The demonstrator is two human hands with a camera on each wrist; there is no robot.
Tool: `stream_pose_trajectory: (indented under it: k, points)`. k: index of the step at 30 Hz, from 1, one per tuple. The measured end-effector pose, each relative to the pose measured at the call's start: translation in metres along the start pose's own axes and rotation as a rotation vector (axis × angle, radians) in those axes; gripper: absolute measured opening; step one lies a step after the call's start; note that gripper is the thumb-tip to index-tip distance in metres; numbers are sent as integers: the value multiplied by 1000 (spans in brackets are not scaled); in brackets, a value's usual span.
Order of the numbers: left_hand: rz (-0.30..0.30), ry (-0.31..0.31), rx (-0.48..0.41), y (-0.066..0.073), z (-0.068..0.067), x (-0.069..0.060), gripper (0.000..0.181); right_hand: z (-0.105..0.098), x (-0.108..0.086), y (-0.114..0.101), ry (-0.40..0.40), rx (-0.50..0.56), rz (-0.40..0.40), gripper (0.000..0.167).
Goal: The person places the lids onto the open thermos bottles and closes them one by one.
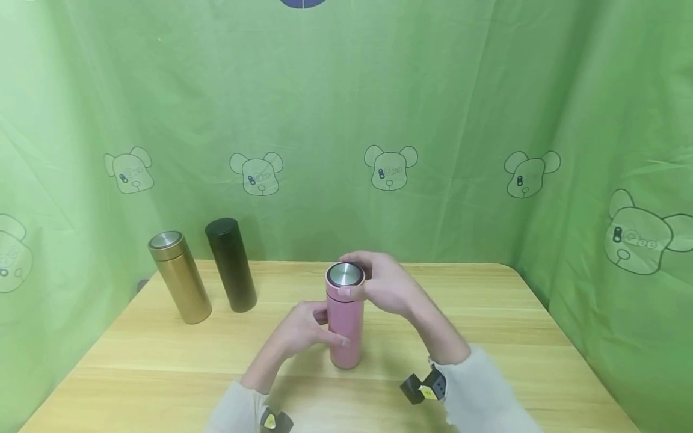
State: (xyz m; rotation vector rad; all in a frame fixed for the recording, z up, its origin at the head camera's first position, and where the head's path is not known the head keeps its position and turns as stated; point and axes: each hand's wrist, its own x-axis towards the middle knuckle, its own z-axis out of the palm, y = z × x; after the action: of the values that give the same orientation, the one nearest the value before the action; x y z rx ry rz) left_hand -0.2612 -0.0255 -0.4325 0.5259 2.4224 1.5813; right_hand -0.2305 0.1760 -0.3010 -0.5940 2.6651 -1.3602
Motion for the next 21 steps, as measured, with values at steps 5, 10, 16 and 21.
stream_pose_trajectory:
  k: [5,10,16,21]
  points:
    - [12,3,3,-1,0,0,62,4,0,-2,67,-32,41,59]
    - [27,2,4,-2,0,0,61,6,0,-3,118,-64,52,60]
    - [42,2,-3,-3,1,1,60,9,0,-4,158,-117,65,61]
    - [41,-6,-3,-3,1,0,60,10,-1,-3,168,-131,80,65]
